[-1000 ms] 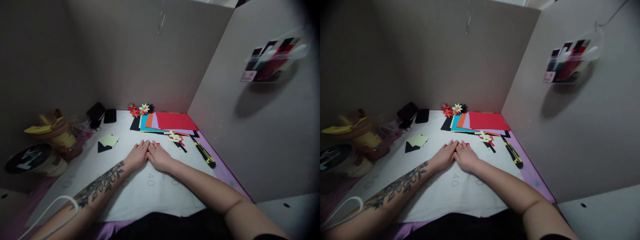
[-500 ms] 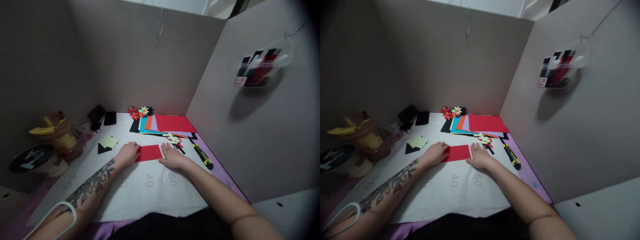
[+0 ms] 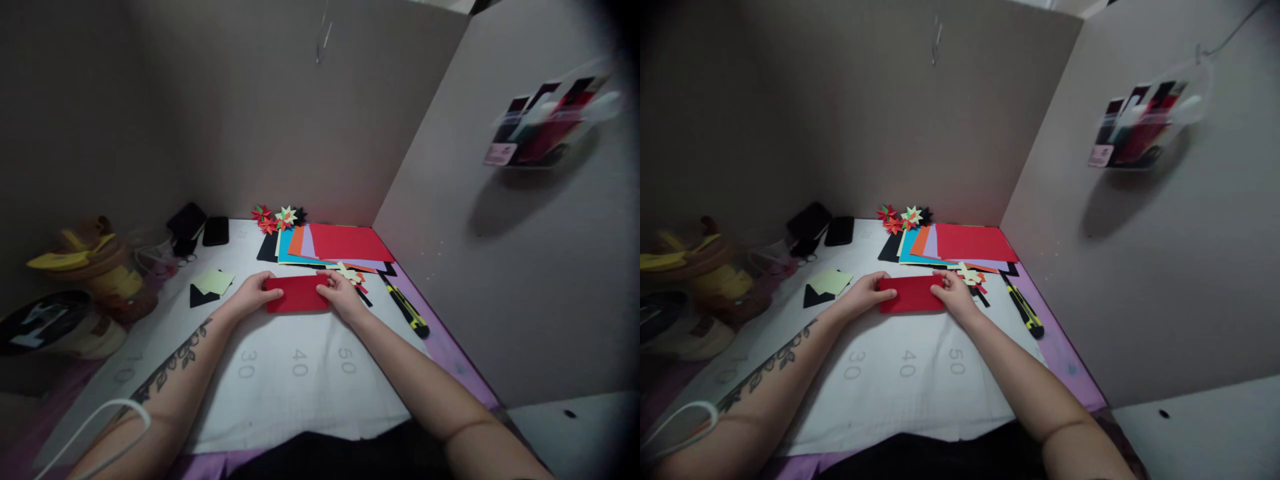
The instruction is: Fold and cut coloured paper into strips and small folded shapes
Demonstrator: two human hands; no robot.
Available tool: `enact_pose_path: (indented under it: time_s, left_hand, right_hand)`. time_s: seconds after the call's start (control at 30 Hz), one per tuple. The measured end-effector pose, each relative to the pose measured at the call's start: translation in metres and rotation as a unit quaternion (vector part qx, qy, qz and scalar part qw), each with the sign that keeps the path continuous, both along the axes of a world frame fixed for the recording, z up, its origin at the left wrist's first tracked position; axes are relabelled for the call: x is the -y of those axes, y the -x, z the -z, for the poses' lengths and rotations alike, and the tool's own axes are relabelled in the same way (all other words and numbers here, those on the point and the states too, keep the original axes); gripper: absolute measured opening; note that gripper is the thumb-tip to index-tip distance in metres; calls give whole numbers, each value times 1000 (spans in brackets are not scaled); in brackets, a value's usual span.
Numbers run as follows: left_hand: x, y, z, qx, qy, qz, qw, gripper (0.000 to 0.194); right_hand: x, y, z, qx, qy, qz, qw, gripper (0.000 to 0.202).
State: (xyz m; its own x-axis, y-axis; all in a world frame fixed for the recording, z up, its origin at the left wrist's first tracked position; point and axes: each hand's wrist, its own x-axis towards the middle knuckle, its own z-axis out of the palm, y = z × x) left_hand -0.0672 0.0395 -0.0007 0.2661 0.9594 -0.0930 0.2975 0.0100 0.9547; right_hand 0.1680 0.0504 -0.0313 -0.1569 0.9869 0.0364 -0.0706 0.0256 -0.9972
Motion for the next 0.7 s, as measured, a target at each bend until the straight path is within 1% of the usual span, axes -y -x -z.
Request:
enact_pose_path:
  time_s: [0.07, 0.17, 0.23, 0.33, 0.4, 0.53, 0.63, 0.7]
  left_hand:
    - [1, -5, -1, 68, 2, -24, 997, 33]
    - [1, -10, 0, 134, 4, -65, 989, 36]
    - [1, -12, 2, 162, 12, -78, 984, 36]
    - [1, -14, 3, 192, 26, -92, 977, 35]
    - [2, -15, 2, 196, 32, -98, 975, 34]
    - [3, -16, 0, 184, 34, -98, 977, 35]
    - [4, -16, 0, 168, 26, -96, 981, 35]
    - [4, -16, 0, 141, 7, -93, 986, 32]
  right_hand:
    - [4, 3, -6, -27, 1, 29, 999, 37]
    - [8, 4, -12, -35, -18, 75, 996, 35]
    - [10, 3, -14, -39, -27, 72, 996, 36]
    - [11, 1, -14, -52, -28, 41, 997, 31]
    - [10, -1, -11, -55, -23, 43, 997, 26]
    - [6, -5, -4, -44, -27, 72, 996, 23]
    - [5, -5, 1, -43, -37, 67, 996, 21]
    - [5, -5, 1, -28, -43, 61, 997, 20]
